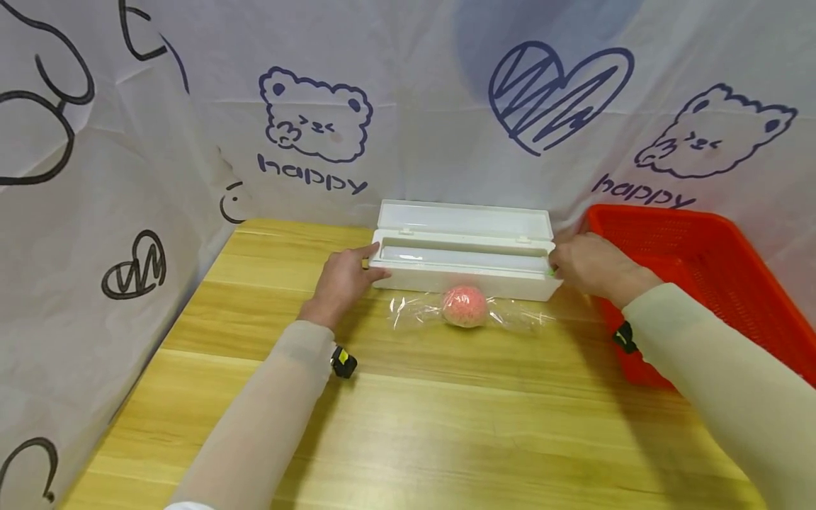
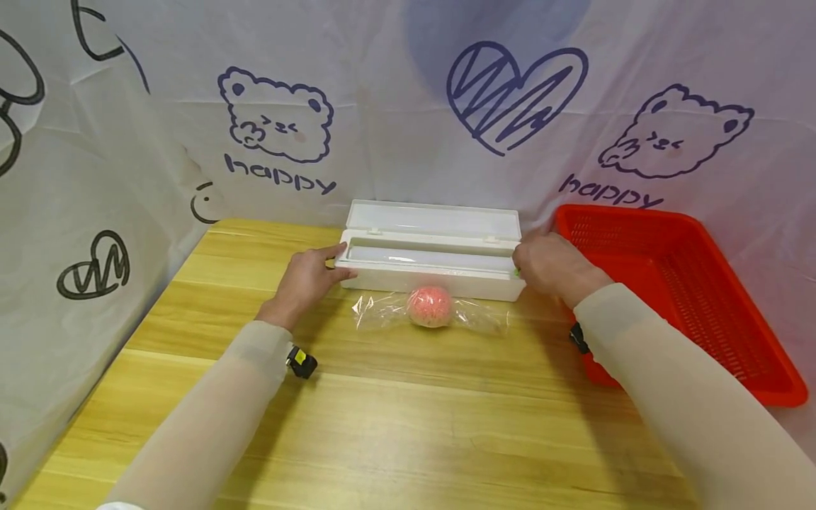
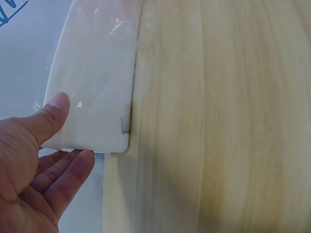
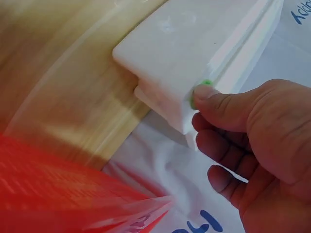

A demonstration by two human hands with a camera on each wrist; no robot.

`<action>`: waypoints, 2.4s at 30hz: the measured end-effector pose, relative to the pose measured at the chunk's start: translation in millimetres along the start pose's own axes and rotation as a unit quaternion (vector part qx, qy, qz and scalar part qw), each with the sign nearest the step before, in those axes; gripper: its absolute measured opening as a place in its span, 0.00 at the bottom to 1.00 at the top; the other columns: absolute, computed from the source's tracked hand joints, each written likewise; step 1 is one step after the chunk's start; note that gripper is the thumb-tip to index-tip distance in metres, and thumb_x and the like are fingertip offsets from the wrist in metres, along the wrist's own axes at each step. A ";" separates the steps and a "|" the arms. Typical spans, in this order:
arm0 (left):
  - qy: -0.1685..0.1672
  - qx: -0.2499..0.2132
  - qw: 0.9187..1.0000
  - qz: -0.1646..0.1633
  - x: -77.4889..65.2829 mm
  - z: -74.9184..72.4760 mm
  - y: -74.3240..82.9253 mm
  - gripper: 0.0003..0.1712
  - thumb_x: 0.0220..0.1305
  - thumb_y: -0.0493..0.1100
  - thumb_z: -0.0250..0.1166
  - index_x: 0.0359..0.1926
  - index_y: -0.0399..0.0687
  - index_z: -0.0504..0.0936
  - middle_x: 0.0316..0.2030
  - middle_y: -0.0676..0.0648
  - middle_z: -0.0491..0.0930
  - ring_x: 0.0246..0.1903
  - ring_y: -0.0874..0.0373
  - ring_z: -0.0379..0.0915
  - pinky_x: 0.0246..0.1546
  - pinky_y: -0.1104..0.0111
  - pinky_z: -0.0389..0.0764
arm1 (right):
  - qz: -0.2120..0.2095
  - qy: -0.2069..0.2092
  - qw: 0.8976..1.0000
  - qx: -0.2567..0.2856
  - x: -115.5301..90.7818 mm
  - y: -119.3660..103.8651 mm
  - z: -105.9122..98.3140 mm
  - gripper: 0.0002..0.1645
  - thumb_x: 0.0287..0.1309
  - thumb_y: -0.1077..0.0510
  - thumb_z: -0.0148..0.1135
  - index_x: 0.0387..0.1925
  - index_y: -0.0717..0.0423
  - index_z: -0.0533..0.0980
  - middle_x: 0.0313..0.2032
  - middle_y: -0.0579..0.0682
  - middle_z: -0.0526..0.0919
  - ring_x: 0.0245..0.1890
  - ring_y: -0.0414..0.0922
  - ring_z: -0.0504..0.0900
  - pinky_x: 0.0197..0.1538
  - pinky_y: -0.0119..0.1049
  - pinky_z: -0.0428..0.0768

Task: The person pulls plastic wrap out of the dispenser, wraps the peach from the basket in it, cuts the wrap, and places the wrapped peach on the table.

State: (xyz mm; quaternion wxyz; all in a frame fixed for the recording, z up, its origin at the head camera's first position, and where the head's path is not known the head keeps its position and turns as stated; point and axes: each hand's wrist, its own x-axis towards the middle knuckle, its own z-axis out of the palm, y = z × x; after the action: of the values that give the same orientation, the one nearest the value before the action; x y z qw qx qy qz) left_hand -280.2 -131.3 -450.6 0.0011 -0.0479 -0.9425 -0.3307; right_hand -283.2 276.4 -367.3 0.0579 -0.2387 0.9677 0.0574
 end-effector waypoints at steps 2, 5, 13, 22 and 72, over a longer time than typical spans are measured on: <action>0.001 0.003 1.000 0.003 0.2 -0.9 0.9 0.39 0.69 0.54 0.72 0.76 0.52 0.71 0.35 0.36 0.85 0.21 0.58 0.54 0.25 0.65 0.66 | 0.009 -0.006 1.000 0.009 -0.5 -1.5 -1.9 0.02 0.63 0.63 0.67 0.35 0.55 0.85 0.28 0.51 0.76 0.32 0.52 0.74 0.40 0.43 0.77; -0.001 0.006 1.000 0.004 -0.2 -1.6 2.4 0.39 0.70 0.54 0.72 0.77 0.52 0.71 0.46 0.34 0.87 0.25 0.55 0.61 0.29 0.63 0.70 | 0.014 0.006 1.000 0.004 -2.1 -8.6 -5.8 0.04 0.61 0.63 0.69 0.38 0.56 0.85 0.31 0.53 0.80 0.32 0.53 0.76 0.43 0.47 0.82; 0.003 0.013 1.000 -0.002 -2.7 -3.1 3.8 0.39 0.70 0.55 0.71 0.77 0.52 0.70 0.63 0.35 0.81 0.40 0.48 0.74 0.47 0.58 0.78 | -0.108 0.188 0.976 0.004 -3.8 -72.6 4.2 0.13 0.64 0.58 0.70 0.45 0.64 0.84 0.40 0.60 0.87 0.41 0.59 0.84 0.51 0.54 0.84; -0.018 -0.010 1.000 0.001 -4.4 -5.0 4.8 0.40 0.71 0.53 0.71 0.79 0.51 0.68 0.67 0.38 0.79 0.46 0.48 0.78 0.53 0.56 0.81 | -0.117 0.199 0.973 0.009 7.7 -123.4 62.0 0.30 0.49 0.55 0.79 0.50 0.58 0.73 0.50 0.57 0.81 0.45 0.58 0.78 0.45 0.50 0.80; -0.232 0.129 0.936 0.231 -61.5 34.7 73.9 0.33 0.55 0.68 0.79 0.52 0.54 0.83 0.42 0.57 0.86 0.41 0.61 0.80 0.48 0.64 0.82 | -0.121 0.106 0.978 0.134 -19.6 -145.3 52.7 0.68 0.44 0.30 0.82 0.76 0.59 0.63 0.73 0.57 0.69 0.73 0.58 0.67 0.71 0.60 0.71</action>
State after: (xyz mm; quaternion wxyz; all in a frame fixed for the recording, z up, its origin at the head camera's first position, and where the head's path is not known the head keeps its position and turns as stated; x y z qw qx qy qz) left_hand -211.2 -57.7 -433.7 -0.1347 -0.3387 -0.9144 -0.1762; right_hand -193.4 164.8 -428.7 -0.0065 -0.3489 0.9311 -0.1061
